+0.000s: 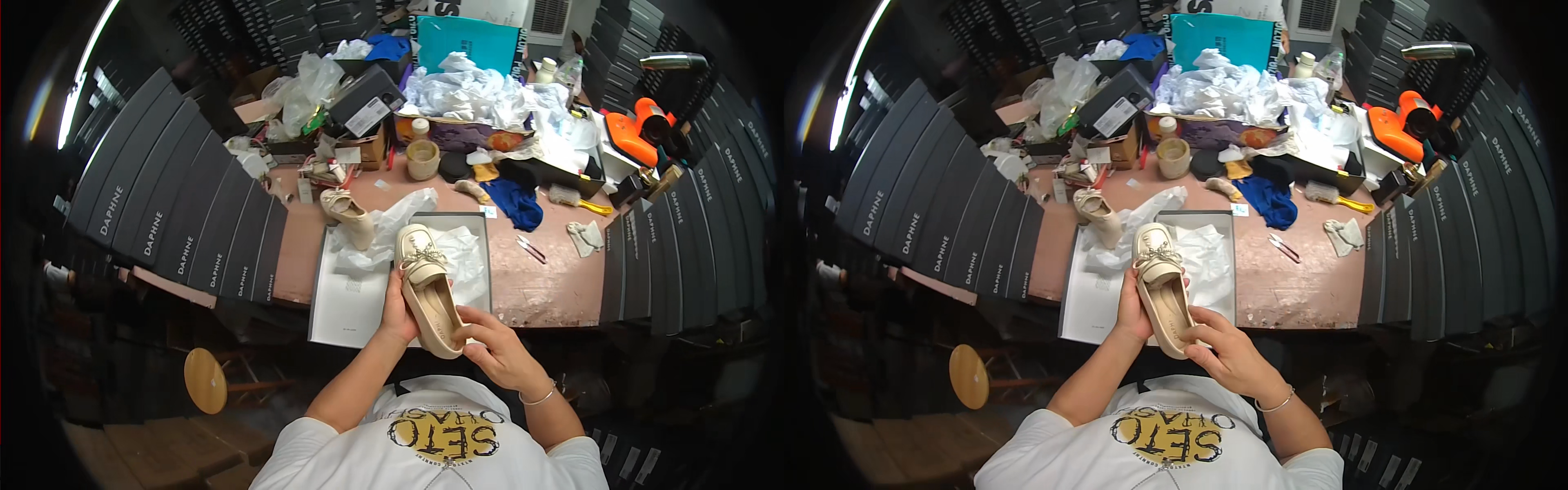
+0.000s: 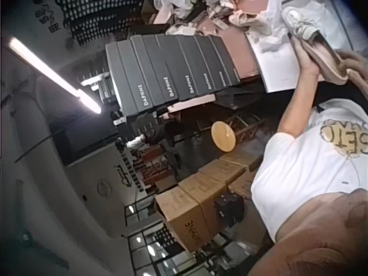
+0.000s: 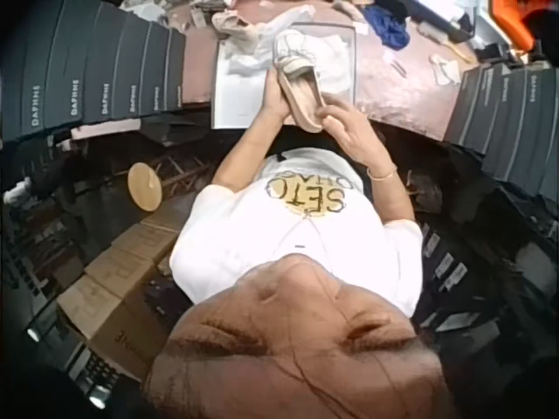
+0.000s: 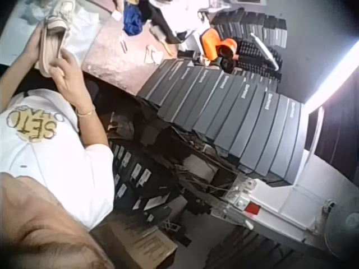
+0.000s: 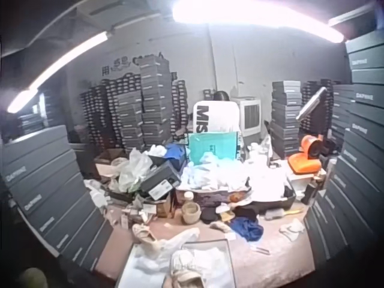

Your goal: Inspecting and cleaning individual shoes before carefully packing them into shoe boxes with tissue paper.

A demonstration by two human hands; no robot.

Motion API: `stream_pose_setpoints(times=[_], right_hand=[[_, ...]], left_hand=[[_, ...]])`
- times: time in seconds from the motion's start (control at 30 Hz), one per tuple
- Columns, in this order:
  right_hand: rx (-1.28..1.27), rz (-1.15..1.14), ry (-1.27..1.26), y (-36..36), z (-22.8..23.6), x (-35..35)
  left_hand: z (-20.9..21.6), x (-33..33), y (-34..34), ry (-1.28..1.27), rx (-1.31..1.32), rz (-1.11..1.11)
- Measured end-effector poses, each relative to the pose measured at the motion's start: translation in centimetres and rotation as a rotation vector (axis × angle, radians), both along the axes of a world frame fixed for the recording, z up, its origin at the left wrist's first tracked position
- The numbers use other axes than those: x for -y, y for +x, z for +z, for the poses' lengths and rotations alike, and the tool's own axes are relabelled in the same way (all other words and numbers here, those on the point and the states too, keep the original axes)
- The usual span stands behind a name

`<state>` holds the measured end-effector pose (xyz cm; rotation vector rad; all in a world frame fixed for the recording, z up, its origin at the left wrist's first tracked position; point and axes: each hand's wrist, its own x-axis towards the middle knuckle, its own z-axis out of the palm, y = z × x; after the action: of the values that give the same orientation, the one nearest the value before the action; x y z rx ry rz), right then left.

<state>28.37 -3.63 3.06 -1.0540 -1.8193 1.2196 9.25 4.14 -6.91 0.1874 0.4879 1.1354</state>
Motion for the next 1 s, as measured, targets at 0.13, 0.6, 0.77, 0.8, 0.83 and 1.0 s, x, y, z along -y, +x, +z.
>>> stream_pose_setpoints(times=[0.13, 0.6, 0.77, 0.8, 0.83, 1.0], right_hand=[[0.35, 0.09, 0.322, -1.8, -0.4, -4.5], [0.696, 0.362, 0.939, -5.6, -2.9, -7.2], [0.275, 0.203, 0.703, -3.7, -0.8, -6.2], [0.183, 0.089, 0.642, -2.8, -1.0, -6.5], [0.245, -0.043, 0.578, -2.0, -1.1, -7.0], [-0.151, -0.041, -0.117, -4.0, -0.9, -6.4]], left_hand=[[1.7, 2.5, -1.2, -0.075, -0.045, -0.026], [4.3, 5.9, -1.6, -0.18, -0.116, -0.007], [2.0, 1.9, -6.6, -0.11, -0.074, 0.295], [2.2, 1.7, -7.8, -0.087, -0.108, 0.329], [2.3, 1.5, -8.2, -0.088, -0.13, 0.328], [5.6, 2.6, -5.7, 0.064, -0.223, 0.404]])
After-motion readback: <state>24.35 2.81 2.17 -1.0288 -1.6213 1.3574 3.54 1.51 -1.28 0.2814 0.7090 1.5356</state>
